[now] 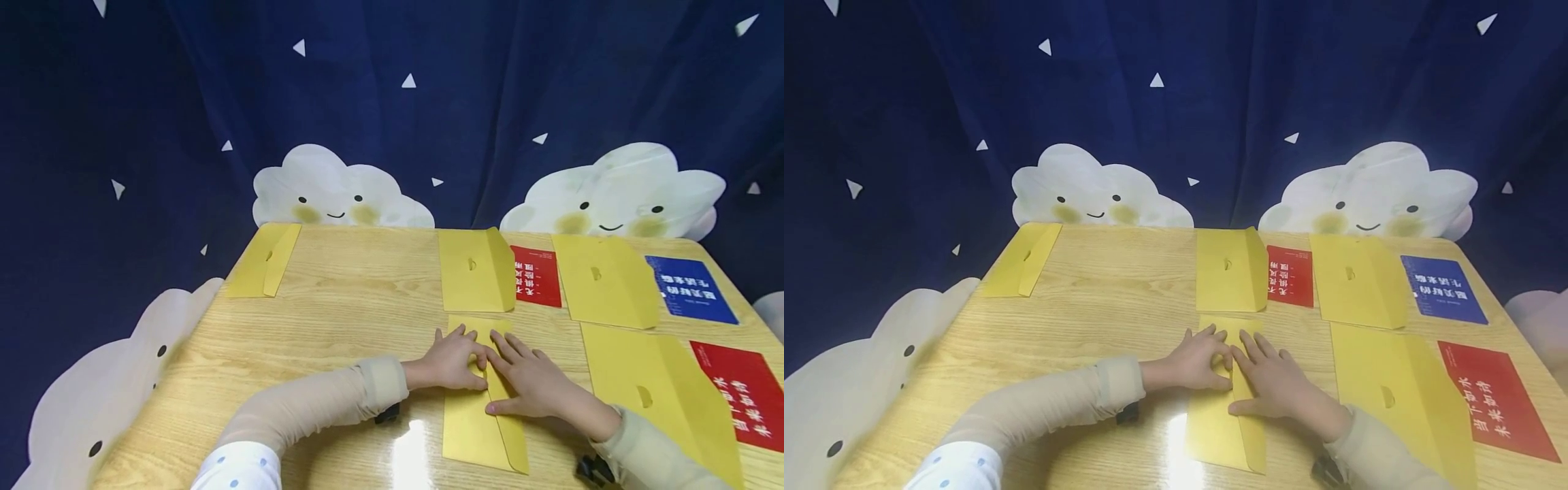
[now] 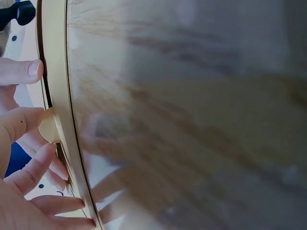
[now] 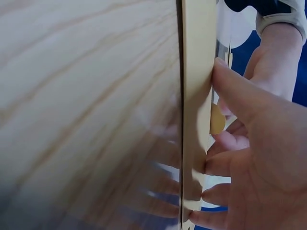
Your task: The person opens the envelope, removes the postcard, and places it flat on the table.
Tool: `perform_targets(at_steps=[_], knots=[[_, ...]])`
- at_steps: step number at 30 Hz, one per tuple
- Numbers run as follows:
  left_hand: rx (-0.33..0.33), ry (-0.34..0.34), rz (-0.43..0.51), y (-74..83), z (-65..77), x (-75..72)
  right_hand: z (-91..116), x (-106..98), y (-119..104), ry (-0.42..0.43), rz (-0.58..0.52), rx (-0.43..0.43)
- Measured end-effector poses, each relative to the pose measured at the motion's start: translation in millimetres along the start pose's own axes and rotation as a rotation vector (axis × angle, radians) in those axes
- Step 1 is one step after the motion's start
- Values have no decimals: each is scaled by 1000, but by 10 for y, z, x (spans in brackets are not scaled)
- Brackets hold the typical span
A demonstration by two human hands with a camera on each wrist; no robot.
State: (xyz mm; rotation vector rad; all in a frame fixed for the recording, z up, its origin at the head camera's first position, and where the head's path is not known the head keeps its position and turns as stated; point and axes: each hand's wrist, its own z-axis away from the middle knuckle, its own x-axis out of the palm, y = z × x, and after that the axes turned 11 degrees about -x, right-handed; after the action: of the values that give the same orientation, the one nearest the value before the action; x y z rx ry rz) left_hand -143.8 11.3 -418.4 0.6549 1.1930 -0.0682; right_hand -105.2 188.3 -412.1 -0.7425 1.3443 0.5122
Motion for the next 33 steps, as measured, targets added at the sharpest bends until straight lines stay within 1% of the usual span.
perform_targets(at_steps=[5,11,17,22,27,33], knots=[[17,-3,5,-16,-2,-2,2,-10,-9,9,-4,1],[14,-13,13,-49,-5,-25,-3,-66,-19,10,2,1],[15,-19,29,-55,-7,-77,-1,-124,14,15,-33,6],[11,-23,34,-51,1,-76,39,-162,31,13,-77,17],[15,-20,40,-43,5,-73,88,-225,57,13,-118,-6],[17,-25,43,-38,7,-48,183,-243,124,20,-151,-41]])
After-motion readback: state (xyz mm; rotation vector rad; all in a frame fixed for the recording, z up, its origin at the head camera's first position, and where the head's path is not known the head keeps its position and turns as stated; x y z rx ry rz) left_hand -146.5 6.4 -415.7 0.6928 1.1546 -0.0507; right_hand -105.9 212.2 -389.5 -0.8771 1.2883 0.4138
